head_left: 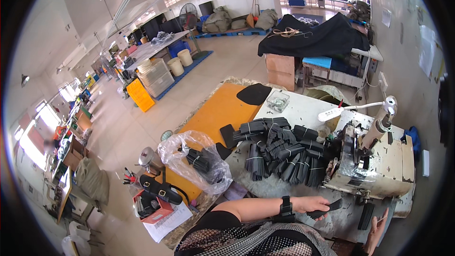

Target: The recorder is organizing, stacking, and bundling small black shoe components at an industrial workstation.

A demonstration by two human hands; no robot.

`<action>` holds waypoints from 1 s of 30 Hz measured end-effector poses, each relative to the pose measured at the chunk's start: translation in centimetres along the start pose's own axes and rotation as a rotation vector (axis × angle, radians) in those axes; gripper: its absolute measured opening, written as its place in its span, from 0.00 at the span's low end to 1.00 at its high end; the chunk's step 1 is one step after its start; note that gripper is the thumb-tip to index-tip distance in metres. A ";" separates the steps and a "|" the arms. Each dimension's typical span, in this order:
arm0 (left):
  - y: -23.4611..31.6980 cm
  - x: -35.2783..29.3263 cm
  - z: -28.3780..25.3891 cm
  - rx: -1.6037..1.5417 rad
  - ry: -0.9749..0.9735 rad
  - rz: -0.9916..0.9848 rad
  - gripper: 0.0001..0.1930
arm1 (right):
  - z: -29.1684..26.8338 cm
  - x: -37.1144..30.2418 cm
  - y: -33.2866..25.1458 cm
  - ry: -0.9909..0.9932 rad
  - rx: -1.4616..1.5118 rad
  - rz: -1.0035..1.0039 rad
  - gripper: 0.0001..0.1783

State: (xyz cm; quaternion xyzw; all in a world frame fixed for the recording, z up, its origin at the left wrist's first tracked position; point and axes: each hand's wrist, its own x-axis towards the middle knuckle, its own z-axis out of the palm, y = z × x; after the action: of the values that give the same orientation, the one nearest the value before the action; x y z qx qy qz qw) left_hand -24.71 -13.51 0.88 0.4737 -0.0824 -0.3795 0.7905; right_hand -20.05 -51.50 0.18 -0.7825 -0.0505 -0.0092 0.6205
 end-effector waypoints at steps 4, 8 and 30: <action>-0.4 0.7 0.3 -0.017 -0.004 -0.007 0.14 | 0.1 -0.6 -1.8 0.061 -0.169 0.003 0.48; -0.8 1.1 1.3 -0.015 0.033 -0.013 0.14 | 0.2 -0.6 -0.9 0.257 -0.229 -0.047 0.38; 2.0 0.8 0.8 0.001 0.097 -0.104 0.21 | 2.0 3.8 1.3 0.104 -0.809 0.317 0.51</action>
State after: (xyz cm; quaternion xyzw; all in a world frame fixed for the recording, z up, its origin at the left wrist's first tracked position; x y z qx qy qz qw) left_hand -23.49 -14.04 2.71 0.4955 -0.0192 -0.3967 0.7725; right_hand -16.21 -49.54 -1.26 -0.9592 0.1092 0.0277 0.2593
